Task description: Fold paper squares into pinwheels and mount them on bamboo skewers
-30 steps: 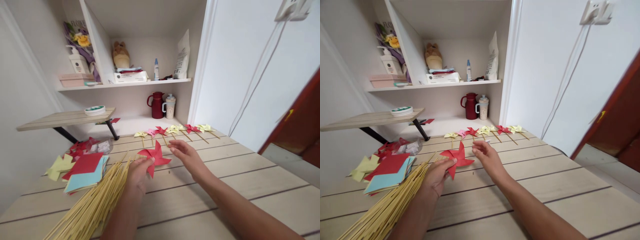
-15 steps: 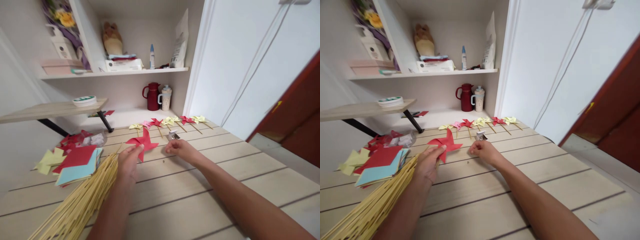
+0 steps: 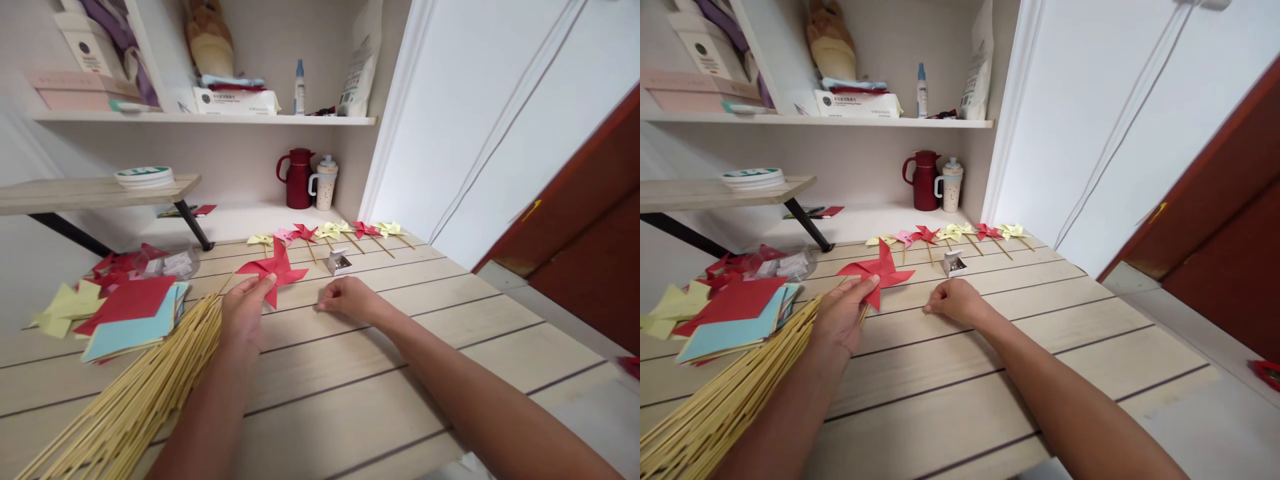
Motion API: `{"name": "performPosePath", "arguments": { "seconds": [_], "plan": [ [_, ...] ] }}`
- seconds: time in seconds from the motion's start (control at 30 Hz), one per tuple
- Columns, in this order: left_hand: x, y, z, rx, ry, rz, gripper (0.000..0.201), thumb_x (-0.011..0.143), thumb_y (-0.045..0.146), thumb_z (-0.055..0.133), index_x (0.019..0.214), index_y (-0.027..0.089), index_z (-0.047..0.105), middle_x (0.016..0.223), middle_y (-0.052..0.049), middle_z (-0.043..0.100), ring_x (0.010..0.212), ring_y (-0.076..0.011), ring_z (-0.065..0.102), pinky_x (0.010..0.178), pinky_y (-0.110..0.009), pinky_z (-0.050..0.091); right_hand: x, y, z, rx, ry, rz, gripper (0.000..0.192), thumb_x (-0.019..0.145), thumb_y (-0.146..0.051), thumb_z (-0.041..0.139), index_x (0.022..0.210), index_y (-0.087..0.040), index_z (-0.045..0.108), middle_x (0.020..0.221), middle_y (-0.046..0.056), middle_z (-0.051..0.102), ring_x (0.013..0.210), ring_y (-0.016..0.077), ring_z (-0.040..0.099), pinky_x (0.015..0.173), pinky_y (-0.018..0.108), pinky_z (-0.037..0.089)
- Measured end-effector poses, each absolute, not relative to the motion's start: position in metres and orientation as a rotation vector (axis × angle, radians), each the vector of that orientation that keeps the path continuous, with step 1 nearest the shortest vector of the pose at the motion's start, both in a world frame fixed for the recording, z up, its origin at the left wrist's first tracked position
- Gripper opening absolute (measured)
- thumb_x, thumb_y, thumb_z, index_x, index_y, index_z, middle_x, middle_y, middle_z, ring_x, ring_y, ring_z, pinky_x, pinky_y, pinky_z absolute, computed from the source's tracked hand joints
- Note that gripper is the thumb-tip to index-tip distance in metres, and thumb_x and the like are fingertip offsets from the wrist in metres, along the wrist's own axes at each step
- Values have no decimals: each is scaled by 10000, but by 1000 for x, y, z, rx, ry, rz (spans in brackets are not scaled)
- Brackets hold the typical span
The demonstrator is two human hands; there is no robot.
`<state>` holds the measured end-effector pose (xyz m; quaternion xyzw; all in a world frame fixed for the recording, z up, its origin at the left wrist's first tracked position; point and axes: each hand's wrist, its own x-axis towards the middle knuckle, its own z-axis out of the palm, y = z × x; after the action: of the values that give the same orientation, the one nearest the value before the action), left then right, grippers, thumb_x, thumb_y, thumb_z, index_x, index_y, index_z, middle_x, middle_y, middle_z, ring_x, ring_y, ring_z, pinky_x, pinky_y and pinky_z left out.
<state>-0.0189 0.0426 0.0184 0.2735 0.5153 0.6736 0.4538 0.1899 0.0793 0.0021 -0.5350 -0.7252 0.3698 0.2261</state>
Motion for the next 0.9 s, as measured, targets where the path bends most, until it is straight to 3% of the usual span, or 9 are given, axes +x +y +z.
{"name": "performPosePath", "arguments": {
  "seconds": [0.2, 0.33, 0.6, 0.77, 0.9],
  "plan": [
    [-18, 41, 20, 679, 1239, 1651, 262, 518, 271, 858, 707, 154, 720, 718, -15, 708, 712, -139, 614, 723, -267, 453, 179, 75, -8, -1433, -2062, 988, 31, 652, -209, 721, 659, -212, 691, 726, -5, 726, 688, 159, 635, 612, 241, 437],
    [-16, 39, 23, 643, 1231, 1625, 256, 516, 264, 854, 700, 152, 716, 707, -8, 700, 702, -131, 600, 725, -264, 441, 176, 73, -9, -1404, -2085, 970, 78, 676, -156, 662, 691, -221, 701, 740, -14, 722, 691, 147, 630, 619, 234, 435],
    [-18, 38, 25, 598, 1252, 1618, 264, 510, 261, 855, 708, 151, 719, 703, -7, 698, 707, -134, 598, 740, -267, 433, 179, 74, -13, -1360, -2089, 973, 96, 705, -182, 656, 759, -229, 720, 775, -4, 704, 704, 154, 612, 632, 246, 441],
    [-17, 36, 25, 603, 1253, 1600, 280, 514, 270, 857, 725, 145, 724, 728, -19, 711, 719, -139, 605, 739, -266, 430, 175, 73, -11, -1379, -2056, 1002, 106, 666, -302, 755, 722, -224, 709, 758, 6, 704, 720, 177, 619, 645, 264, 451],
    [-16, 37, 24, 611, 1301, 1595, 296, 519, 291, 862, 737, 147, 722, 713, -9, 702, 709, -136, 600, 722, -266, 423, 172, 71, -14, -1347, -2059, 929, 38, 717, -257, 684, 697, -226, 693, 740, -3, 698, 695, 164, 610, 651, 263, 447]
  ]
}}
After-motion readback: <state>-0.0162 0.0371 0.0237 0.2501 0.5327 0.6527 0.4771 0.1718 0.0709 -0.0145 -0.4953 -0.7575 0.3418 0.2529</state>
